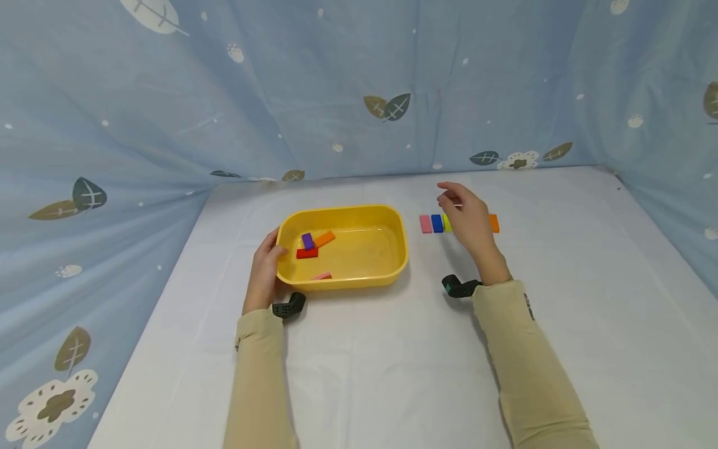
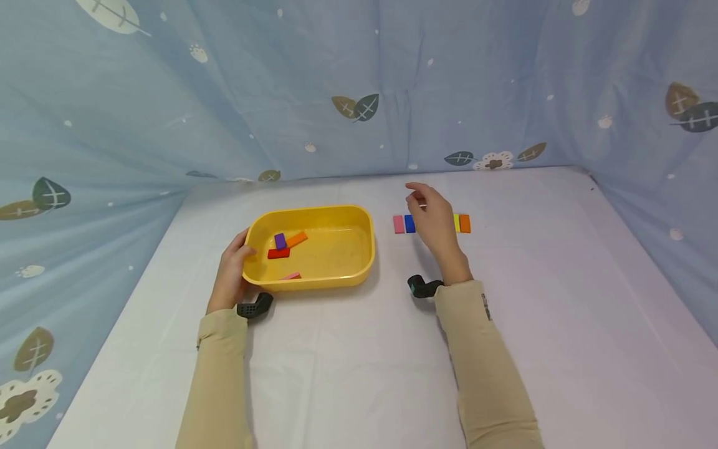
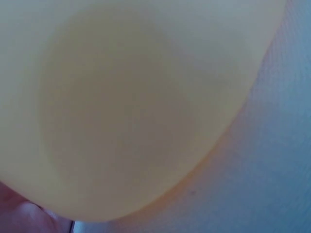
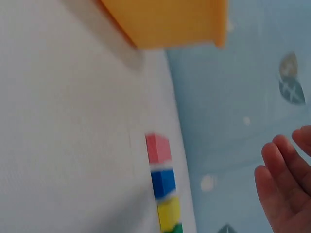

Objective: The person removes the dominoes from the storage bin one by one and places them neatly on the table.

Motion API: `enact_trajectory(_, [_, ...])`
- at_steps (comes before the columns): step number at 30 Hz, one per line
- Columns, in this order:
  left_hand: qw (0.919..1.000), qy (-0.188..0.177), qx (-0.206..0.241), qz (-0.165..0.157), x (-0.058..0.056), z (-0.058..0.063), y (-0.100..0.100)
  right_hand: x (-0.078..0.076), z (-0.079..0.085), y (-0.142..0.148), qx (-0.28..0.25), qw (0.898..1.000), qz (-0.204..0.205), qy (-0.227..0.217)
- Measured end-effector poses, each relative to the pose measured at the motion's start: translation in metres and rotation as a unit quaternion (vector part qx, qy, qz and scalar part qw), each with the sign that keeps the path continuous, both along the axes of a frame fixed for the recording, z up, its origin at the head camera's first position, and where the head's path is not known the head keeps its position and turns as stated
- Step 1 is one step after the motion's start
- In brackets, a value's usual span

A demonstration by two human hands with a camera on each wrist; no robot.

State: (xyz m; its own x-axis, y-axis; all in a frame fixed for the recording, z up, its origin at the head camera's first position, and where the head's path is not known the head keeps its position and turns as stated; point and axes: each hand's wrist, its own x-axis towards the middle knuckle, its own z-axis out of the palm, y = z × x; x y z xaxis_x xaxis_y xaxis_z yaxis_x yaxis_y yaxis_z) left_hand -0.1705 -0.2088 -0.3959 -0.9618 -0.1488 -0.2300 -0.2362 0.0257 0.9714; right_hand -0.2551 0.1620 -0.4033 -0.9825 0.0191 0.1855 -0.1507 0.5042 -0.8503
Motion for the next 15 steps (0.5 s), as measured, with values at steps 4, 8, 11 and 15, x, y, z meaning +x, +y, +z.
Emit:
enact_trajectory(4, [1.0,0.0,0.002,-0.001,0.0,0.0,0.0,0.015,0.017,-0.024,0.016,0.999,0.032,0.019])
enact_trajectory(8, [1.0,0.003,0.003,0.001,-0.001,0.0,0.0,0.022,0.023,-0.041,0.024,0.997,0.071,0.032])
enact_trajectory(11, [0.9999,0.007,0.002,0.008,-0.005,-0.009,-0.004,0.025,0.023,-0.053,0.04,0.994,0.092,0.034])
enact_trajectory(15, [0.9998,0.017,0.004,0.013,-0.011,-0.023,-0.01,0.029,0.021,-0.068,0.059,0.99,0.124,0.038])
